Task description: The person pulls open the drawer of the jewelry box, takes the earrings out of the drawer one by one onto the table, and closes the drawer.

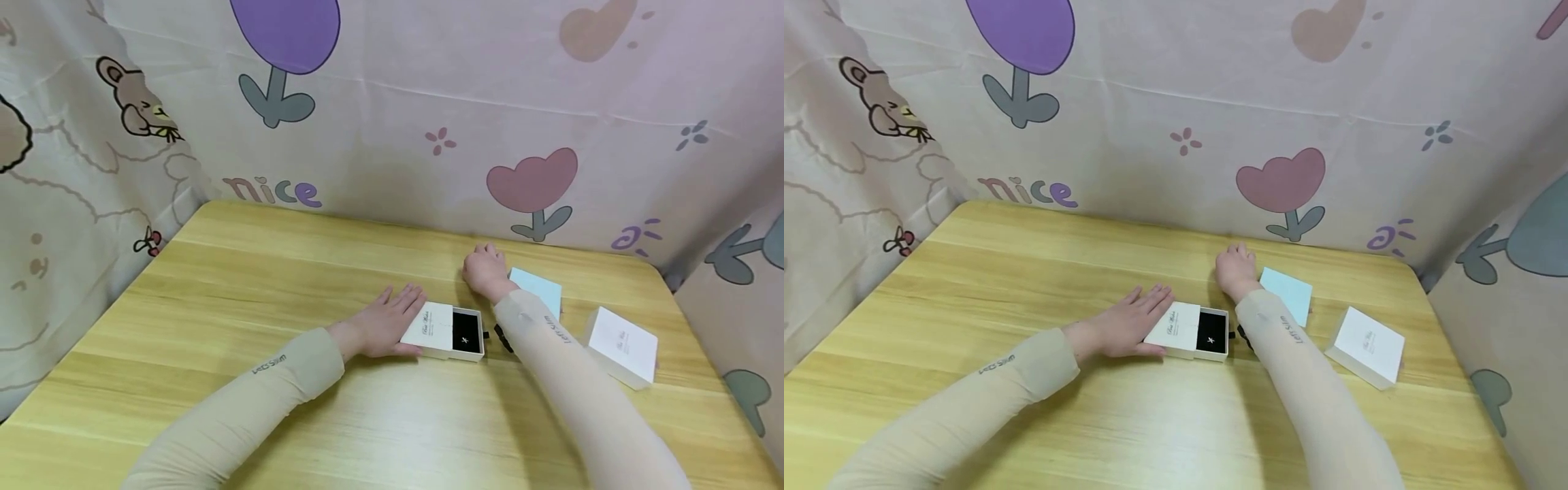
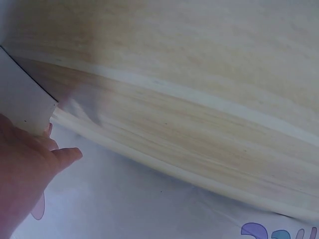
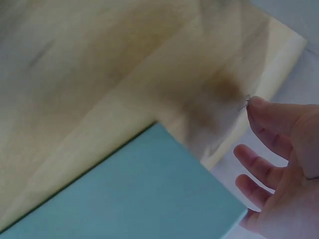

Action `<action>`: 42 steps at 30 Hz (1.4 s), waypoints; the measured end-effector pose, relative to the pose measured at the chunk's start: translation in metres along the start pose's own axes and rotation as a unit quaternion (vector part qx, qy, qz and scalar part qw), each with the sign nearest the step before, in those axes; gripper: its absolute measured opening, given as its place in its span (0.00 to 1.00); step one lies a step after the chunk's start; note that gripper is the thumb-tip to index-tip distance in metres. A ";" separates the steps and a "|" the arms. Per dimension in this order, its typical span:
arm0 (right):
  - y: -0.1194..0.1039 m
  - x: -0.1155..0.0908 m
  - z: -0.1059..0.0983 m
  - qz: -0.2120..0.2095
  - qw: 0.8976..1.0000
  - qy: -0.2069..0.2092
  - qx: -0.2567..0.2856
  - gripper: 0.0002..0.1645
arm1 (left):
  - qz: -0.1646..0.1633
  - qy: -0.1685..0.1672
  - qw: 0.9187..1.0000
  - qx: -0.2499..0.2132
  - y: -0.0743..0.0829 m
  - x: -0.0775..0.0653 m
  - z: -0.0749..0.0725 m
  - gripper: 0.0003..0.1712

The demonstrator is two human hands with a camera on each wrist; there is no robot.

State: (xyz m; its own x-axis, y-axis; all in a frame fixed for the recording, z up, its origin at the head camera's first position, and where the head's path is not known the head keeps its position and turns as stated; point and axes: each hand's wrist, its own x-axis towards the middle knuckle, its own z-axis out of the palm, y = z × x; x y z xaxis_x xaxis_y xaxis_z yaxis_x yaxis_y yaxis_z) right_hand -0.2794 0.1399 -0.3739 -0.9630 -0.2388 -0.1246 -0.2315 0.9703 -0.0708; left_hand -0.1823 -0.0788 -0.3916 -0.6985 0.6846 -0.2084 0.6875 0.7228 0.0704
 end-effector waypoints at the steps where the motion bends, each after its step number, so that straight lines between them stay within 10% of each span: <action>1: 0.001 0.000 0.001 0.002 1.000 -0.001 -0.001 0.15 | 0.000 0.000 1.000 0.000 0.000 0.000 0.000 0.54; 12: 0.007 -0.012 -0.013 -0.021 0.997 0.073 0.020 0.08 | 0.000 0.002 1.000 -0.005 0.002 0.000 -0.002 0.54; 24: 0.005 -0.069 -0.022 -0.113 0.982 0.149 -0.008 0.04 | 0.002 0.002 1.000 -0.010 0.000 0.001 -0.001 0.54; 42: -0.020 -0.116 0.008 -0.186 0.977 0.092 -0.056 0.17 | 0.005 0.009 1.000 -0.016 0.002 -0.001 -0.004 0.54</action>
State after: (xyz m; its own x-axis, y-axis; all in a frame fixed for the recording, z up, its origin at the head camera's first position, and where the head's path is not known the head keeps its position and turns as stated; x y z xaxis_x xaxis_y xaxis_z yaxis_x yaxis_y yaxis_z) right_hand -0.1617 0.1482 -0.3661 -0.8152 -0.5748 0.0709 -0.5740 0.8182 0.0324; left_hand -0.1815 -0.0777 -0.3870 -0.6956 0.6927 -0.1906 0.6875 0.7188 0.1029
